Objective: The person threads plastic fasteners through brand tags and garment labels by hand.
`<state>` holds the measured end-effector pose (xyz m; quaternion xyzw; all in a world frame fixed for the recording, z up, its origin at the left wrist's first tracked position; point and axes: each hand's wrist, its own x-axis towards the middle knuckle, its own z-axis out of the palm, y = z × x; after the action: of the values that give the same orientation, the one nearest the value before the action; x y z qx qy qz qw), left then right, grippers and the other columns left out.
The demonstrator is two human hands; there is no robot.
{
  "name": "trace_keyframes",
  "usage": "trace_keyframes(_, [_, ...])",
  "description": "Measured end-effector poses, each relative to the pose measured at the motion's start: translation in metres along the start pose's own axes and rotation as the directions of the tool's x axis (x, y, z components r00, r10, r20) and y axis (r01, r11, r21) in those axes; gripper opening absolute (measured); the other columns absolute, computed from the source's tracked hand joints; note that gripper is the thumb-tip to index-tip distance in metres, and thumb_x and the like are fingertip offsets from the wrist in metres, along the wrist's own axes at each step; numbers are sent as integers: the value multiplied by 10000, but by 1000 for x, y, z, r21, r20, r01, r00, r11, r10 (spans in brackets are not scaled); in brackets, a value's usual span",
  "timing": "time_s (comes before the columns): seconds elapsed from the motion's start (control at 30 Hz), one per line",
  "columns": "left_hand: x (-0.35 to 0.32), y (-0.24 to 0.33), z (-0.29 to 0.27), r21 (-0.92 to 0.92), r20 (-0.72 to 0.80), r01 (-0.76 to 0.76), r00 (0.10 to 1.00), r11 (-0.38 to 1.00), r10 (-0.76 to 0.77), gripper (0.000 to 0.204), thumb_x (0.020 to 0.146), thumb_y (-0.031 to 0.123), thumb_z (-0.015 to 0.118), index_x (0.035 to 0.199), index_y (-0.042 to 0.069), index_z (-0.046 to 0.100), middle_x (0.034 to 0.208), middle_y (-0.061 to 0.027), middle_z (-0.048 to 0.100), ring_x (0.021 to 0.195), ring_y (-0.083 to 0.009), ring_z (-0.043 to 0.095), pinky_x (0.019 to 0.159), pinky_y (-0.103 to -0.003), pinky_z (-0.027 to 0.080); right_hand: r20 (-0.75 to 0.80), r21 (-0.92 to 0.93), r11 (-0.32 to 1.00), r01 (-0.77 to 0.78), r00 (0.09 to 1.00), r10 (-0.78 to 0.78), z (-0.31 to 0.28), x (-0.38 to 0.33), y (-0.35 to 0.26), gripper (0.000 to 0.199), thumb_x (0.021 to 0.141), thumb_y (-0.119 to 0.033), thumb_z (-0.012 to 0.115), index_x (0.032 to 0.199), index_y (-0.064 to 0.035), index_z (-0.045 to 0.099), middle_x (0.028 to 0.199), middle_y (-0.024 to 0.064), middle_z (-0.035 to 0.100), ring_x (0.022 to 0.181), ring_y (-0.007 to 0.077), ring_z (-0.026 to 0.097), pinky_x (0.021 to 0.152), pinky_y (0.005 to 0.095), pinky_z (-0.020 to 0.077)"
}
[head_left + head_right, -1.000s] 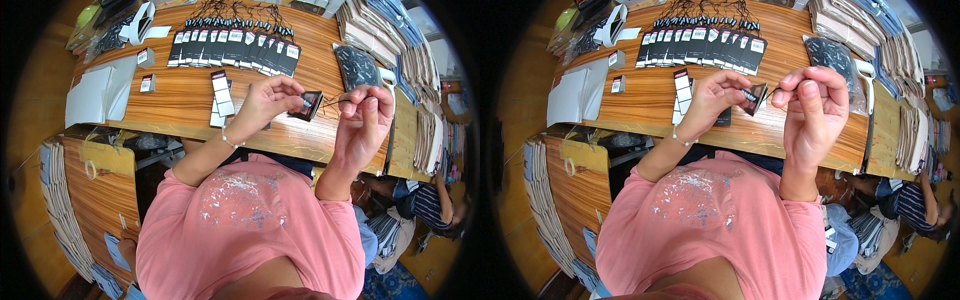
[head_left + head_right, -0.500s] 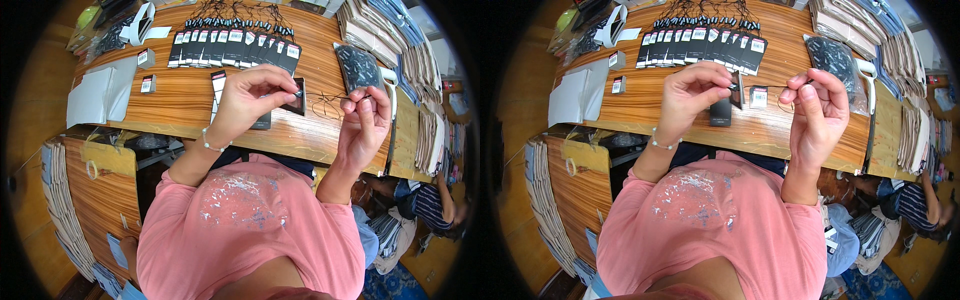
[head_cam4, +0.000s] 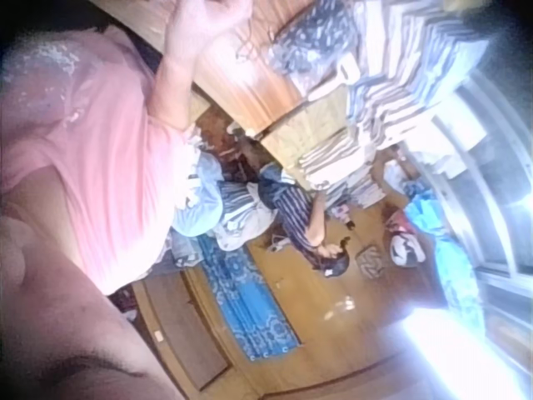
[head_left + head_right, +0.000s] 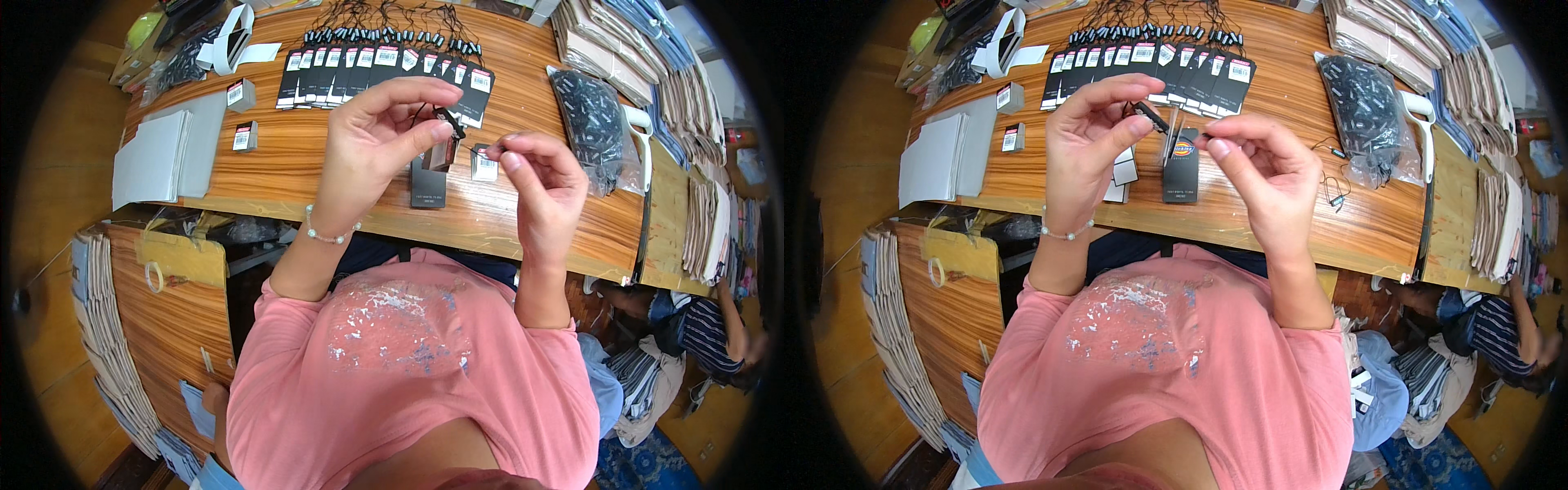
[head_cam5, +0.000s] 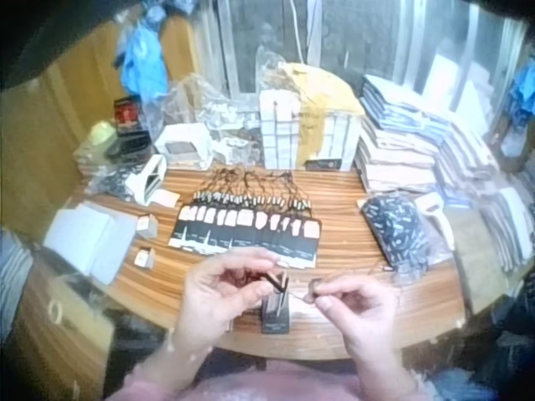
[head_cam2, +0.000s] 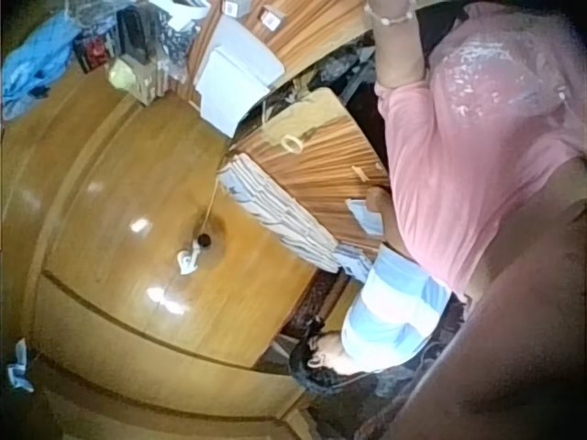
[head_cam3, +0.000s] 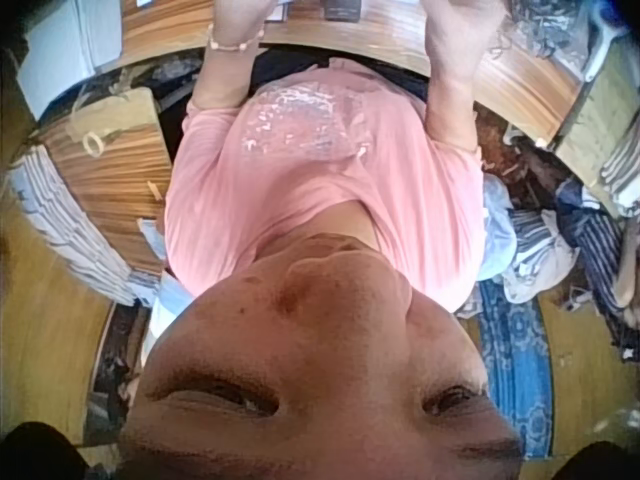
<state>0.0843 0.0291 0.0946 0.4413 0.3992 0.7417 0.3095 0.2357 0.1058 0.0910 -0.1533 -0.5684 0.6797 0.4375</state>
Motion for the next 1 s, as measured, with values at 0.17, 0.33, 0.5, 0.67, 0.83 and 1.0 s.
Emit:
trace_keyframes(0.17, [-2,1,0,-122,27,127,992,984,-124,245,721,-80,601,955,-27,551,914,-99,589,827,-113,565,749,-226,478,19,-92,996,-12,1000,14,4,-1,1,137,745,58,590,879,49,560,822,87,590,760,131,583,688,225,471])
trace_keyframes(0.33, [-3,-7,5,-201,5,114,993,973,-115,248,717,-65,615,955,-27,554,895,-92,596,799,-110,573,733,-225,482,58,-81,997,-9,998,14,6,0,-1,130,742,60,589,862,47,541,817,87,589,750,122,580,666,209,460])
trace_keyframes(0.5, [-5,-12,4,-211,16,155,988,965,-155,230,714,-66,616,936,-28,566,893,-95,600,782,-114,579,718,-229,489,58,-44,998,-38,997,41,3,1,1,156,741,66,581,861,23,492,796,72,571,729,114,578,652,205,458])
trace_keyframes(0.67, [-5,-12,5,-223,54,180,984,958,-172,211,719,-63,610,923,-28,568,889,-110,606,791,-125,583,713,-237,495,78,-42,999,-10,997,13,2,2,4,167,742,67,580,850,8,467,789,65,557,723,114,579,639,203,458])
trace_keyframes(0.83, [-2,-8,3,-210,50,167,986,963,-160,198,723,-58,609,913,-28,565,879,-116,609,801,-138,586,724,-246,495,81,-22,1000,12,997,-10,1,1,4,173,745,65,578,850,1,456,787,67,557,726,121,583,640,203,460])
trace_keyframes(1.0, [-3,-10,3,-168,97,175,982,970,-161,194,719,-59,612,905,-30,563,871,-121,610,812,-147,588,734,-250,494,104,9,1000,-8,995,7,2,2,4,177,746,66,577,854,1,453,779,73,556,725,128,584,640,212,467])
